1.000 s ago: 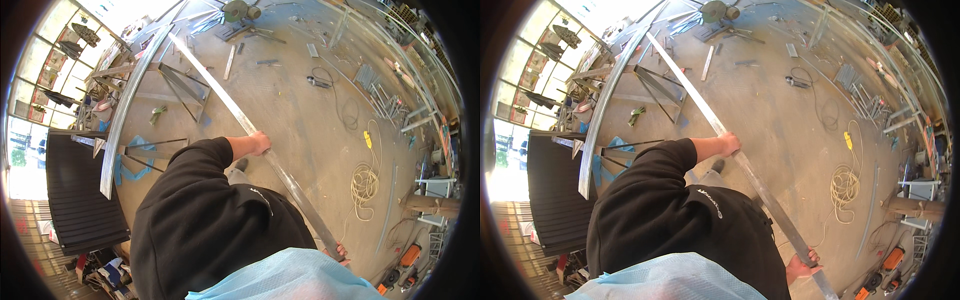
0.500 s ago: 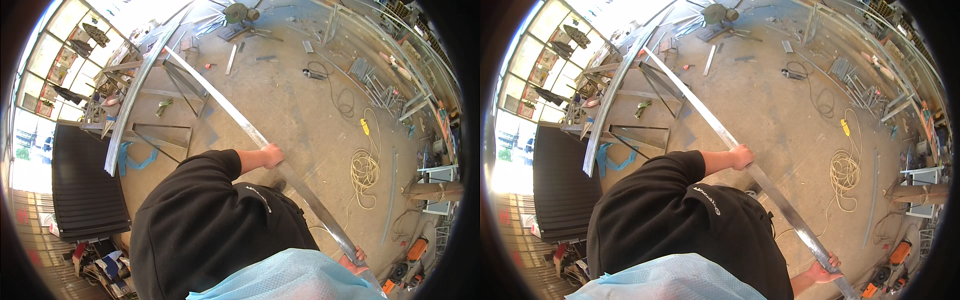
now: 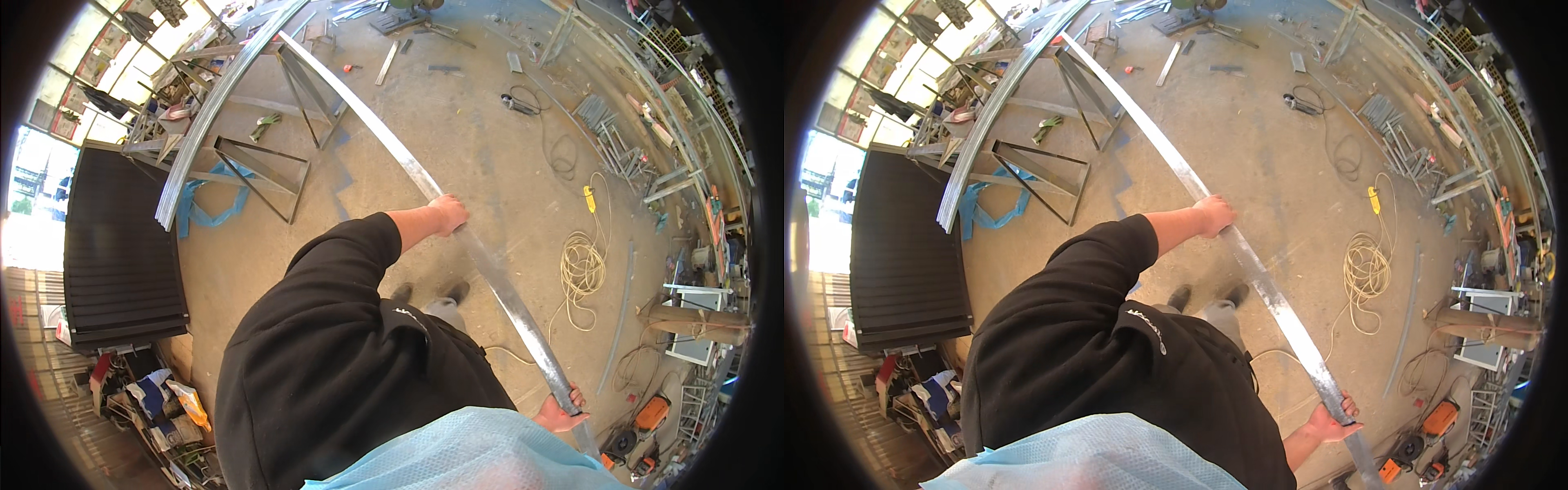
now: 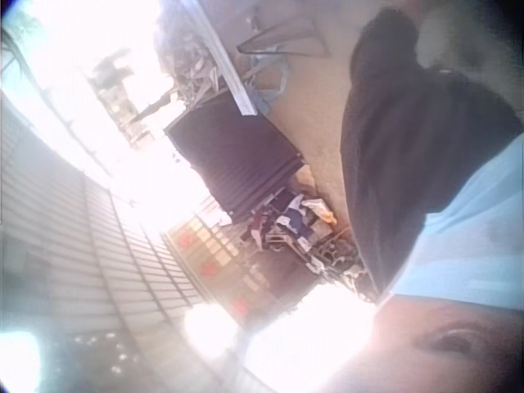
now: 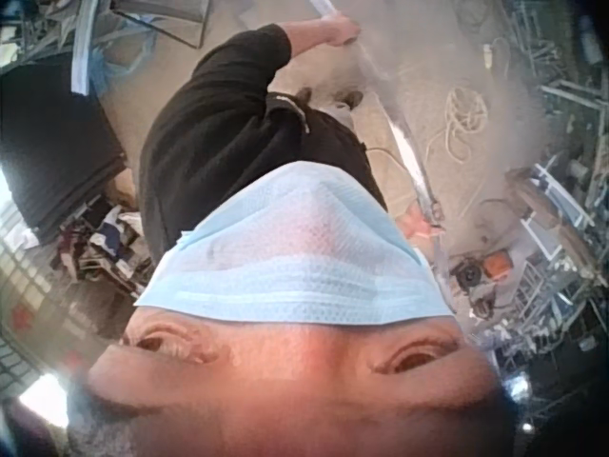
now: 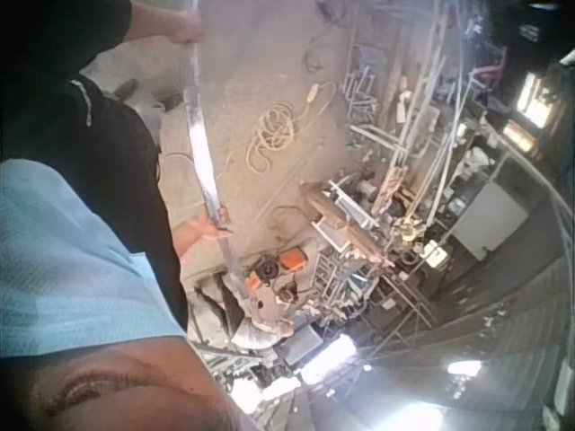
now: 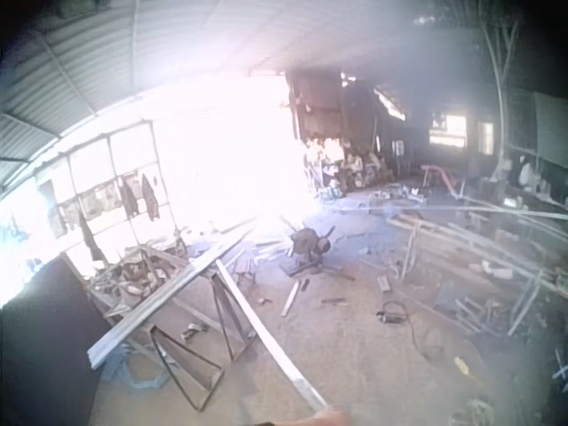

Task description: The person measures a long metal bar with a tape measure and marks it with a pen. They then position the bar under a chop saw and cut it at the marked point. After cutting, the person picks up the cut piece and walks across the workshop floor.

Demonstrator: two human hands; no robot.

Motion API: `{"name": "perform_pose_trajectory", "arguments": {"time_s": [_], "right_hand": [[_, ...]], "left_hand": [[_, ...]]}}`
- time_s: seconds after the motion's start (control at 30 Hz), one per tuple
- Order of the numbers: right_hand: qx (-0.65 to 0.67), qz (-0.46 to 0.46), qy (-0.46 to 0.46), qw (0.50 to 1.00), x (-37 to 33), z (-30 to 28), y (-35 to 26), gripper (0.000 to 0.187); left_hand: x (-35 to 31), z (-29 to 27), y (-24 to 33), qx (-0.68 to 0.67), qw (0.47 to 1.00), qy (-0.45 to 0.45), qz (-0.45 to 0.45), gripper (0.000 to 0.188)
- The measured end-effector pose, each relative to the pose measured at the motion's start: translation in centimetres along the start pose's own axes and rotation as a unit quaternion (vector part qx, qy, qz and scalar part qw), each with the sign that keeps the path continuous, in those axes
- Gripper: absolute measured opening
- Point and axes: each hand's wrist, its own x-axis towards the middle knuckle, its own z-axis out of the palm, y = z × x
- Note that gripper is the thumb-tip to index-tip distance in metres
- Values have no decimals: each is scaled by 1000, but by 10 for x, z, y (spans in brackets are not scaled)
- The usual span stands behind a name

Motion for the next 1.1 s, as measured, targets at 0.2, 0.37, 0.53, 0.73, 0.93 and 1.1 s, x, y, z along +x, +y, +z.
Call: {"name": "perform_pose_trajectory", "arguments": {"time_s": [0.2,0.37,0.53,0.73,0.93,1.1], "right_hand": [[11,22,17,1000,24,-31,-11,51],[-6,-1,41,999,84,-76,-58,53],[-12,-13,42,999,141,-89,-129,55],[48,-102,147,983,153,-79,-189,47],[197,-90,25,976,175,-67,-113,77],[121,181,134,967,150,-49,35,68]], "left_hand": [[26,19,30,5,999,-37,-12,36],[68,21,103,10,995,-94,-10,34],[98,3,191,-4,994,-105,22,30],[139,-22,253,21,982,-178,52,19],[180,-41,264,-17,989,-142,30,23],[193,-33,274,-18,977,-208,54,56]]}}
